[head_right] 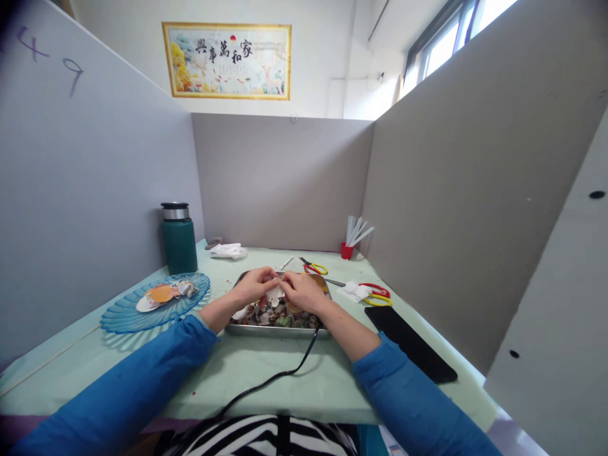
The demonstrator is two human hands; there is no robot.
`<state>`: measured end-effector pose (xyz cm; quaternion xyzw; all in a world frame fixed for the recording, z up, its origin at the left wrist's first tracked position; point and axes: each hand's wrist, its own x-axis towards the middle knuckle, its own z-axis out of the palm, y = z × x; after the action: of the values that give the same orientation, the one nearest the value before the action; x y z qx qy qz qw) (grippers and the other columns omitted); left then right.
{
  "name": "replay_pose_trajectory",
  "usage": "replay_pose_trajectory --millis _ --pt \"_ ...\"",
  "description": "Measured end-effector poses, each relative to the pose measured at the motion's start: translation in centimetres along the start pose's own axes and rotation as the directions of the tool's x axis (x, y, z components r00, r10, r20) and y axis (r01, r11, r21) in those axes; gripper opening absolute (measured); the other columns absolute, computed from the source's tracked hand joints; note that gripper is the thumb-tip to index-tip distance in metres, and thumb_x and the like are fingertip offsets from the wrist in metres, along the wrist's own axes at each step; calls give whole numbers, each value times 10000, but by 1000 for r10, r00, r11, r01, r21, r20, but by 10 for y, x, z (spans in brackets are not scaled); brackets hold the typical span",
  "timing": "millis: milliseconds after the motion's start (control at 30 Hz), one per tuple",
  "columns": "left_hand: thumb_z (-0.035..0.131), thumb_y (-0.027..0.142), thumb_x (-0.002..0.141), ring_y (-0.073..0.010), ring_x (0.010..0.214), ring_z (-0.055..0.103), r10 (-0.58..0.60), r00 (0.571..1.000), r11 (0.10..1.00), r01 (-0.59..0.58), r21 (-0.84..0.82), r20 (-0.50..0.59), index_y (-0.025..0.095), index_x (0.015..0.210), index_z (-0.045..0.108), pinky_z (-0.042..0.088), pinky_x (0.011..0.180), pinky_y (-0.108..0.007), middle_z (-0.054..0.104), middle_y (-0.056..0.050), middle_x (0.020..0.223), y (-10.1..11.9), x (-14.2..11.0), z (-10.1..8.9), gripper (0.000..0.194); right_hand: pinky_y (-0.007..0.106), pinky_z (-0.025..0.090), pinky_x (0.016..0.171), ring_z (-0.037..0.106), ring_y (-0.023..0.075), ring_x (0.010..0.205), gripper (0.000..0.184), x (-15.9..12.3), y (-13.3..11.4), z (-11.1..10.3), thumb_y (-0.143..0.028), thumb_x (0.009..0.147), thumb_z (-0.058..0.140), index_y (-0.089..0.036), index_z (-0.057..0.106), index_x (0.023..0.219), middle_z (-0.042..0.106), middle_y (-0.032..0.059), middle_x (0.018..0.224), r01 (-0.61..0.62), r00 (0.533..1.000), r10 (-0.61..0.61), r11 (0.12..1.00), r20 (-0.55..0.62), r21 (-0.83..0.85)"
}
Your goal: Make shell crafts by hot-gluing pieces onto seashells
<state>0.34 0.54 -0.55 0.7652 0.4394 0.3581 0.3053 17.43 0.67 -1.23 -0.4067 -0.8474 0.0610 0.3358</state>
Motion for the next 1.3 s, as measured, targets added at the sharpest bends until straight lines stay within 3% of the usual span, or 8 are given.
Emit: replay_pose_trajectory --millis 333,700,833,1300 --pt "495 307 793 -63 337 504 -11 1000 1000 11 20 11 157 879 516 331 348 -153 598 14 643 1 -1 -1 174 211 284 542 497 98 572 227 -1 -1 -1 -311 878 450 -172 532 718 583 -20 597 16 1000 -16 1000 2 -15" --pt "489 352 800 -84 361 537 -3 1000 1000 3 -30 -2 156 941 516 361 380 -166 557 31 601 -2 1 1 243 215 300 549 518 102 579 228 -1 -2 -1 -305 888 439 -172 531 728 598 -14 603 -6 1000 6 1000 1 19" --pt "487 378 800 -79 362 541 16 1000 1000 -16 -14 -15 154 879 520 348 375 -162 554 29 623 -3 2 1 240 213 303 549 521 103 579 217 0 -1 0 -298 891 432 -173 529 742 601 -15 606 -15 1000 14 999 10 37" --pt "486 306 798 -70 343 513 -3 1000 1000 3 9 -1 162 841 511 325 348 -153 537 45 590 4 -2 -1 152 212 314 565 525 110 609 185 -1 -2 -1 -273 881 436 -172 546 771 614 -7 637 -1 999 0 1000 32 26"
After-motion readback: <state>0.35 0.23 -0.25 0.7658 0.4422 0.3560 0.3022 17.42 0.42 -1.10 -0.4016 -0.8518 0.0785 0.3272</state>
